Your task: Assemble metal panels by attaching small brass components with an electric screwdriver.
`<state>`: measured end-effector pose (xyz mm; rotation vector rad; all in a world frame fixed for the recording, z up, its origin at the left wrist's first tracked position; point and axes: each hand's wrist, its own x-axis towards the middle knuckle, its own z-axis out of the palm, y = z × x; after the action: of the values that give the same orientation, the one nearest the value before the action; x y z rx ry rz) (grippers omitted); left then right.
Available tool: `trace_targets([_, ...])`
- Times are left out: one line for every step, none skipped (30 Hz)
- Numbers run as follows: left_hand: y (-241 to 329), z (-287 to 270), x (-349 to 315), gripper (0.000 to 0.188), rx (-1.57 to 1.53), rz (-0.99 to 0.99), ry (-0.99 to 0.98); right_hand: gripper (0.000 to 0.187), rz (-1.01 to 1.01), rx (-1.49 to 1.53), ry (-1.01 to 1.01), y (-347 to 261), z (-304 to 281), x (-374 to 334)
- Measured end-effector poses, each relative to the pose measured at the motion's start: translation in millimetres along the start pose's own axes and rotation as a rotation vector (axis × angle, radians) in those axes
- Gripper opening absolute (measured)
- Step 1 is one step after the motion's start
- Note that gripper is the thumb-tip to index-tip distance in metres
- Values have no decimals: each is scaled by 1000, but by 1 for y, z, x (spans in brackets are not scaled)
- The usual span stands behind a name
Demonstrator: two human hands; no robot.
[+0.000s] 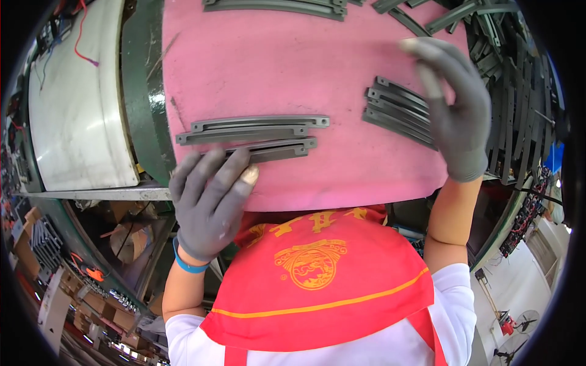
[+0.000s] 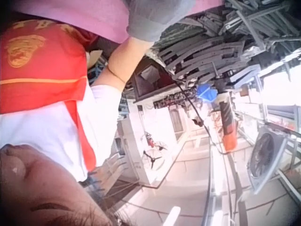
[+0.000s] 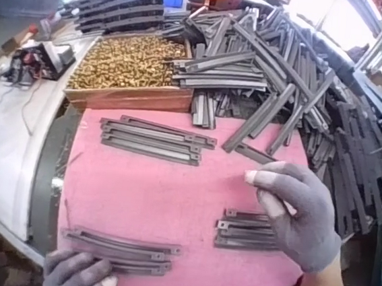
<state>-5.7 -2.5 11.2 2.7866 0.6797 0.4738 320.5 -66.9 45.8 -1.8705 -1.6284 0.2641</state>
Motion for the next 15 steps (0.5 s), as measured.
trace_targets([4,1,-2,21,-47,-14,-22,23,5,-8,5,9,-10,-4])
trace_targets([7,3,-3,21,-53,-3,-19,22,74,-86,25,17,-17,-11])
trace_targets([10,4,-3,21,-31,-26,-15,22,153,-190,74,25,-22,-20])
trace_targets([13,7,-2,21,-11,-49,-7,22,147,-182,54,32,-24,-30])
trace_targets([14,8,0,23,-10,-43,8,21,175,-193,11,36,-25,-41])
trace_targets([15,10,2,24,27,-55,23,20,225,-208,-28,40,-26,-51])
trace_targets([15,12,4,24,74,-56,16,20,266,-176,-37,42,-26,-61])
trace_targets([14,13,6,25,118,-51,37,20,286,-180,-33,45,-26,-67])
trace_targets([13,14,8,25,119,-42,40,19,262,-144,-29,46,-25,-72])
trace_targets([11,13,9,25,107,-39,30,19,239,-105,-24,47,-24,-73])
trace_targets([10,12,10,25,105,-58,-10,18,210,-119,-7,47,-23,-73])
trace_targets([9,11,10,25,105,-23,19,18,213,-116,6,46,-22,-71])
trace_targets([10,8,11,25,72,-39,-13,18,202,-114,7,44,-21,-69])
trace_targets([12,5,13,25,46,-66,-62,18,204,-117,30,43,-21,-67])
trace_targets([15,0,16,25,39,-51,-68,19,177,-204,27,40,-21,-66])
